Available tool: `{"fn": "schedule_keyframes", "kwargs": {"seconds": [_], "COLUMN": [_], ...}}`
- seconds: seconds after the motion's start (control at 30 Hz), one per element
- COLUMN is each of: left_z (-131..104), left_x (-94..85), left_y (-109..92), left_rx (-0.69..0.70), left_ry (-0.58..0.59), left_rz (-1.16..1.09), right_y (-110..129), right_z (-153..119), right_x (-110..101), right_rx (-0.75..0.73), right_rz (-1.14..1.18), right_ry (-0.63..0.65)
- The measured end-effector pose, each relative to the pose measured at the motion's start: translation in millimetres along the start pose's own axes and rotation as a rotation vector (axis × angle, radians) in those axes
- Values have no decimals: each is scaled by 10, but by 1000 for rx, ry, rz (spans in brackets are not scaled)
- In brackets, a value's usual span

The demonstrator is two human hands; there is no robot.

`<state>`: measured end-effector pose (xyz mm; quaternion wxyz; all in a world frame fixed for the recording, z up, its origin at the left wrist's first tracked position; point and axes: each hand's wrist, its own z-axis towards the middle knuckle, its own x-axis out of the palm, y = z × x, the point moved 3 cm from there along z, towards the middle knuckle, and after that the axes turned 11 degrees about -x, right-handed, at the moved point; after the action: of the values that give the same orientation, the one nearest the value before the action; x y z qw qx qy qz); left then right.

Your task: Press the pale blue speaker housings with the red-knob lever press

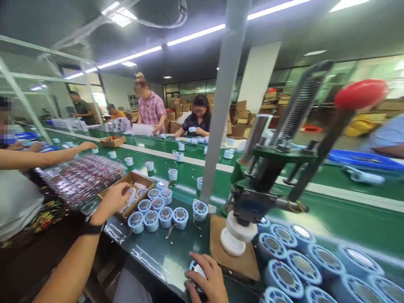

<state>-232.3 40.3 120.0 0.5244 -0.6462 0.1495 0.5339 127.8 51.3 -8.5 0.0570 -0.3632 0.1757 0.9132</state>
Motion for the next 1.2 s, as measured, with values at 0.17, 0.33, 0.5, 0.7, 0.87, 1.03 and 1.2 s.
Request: {"fn": "schedule_keyframes", "kwargs": {"seconds": [0.17,0.33,0.5,0.7,0.87,1.03,1.2], "left_z": [-1060,-1391,-1373,-1541,-1662,-1645,-1627], "left_x": [991,1583,1526,1584,1658,1699,1743], "left_y": [-650,-733,-583,-688,-998,-1025,-961], "left_rx": [358,418,428,296,349,260,267], "left_ry": [304,268,371,196,105,115,147], "left_rz": [-65,-92,-103,-407,-335,-317,-345], "right_y": [72,94,116,170,243,239,217], "right_z": [-98,-353,-463,-331,-233,-237,-239], "right_x": [-1,-15,-82,-9,109,139,136], "right_rx": [242,325,282,304,328,329,370], "right_rz": [27,58,-34,-119,-193,-211,-134], "right_ry": [-114,-232,-220,-236,-362,-395,-390]}}
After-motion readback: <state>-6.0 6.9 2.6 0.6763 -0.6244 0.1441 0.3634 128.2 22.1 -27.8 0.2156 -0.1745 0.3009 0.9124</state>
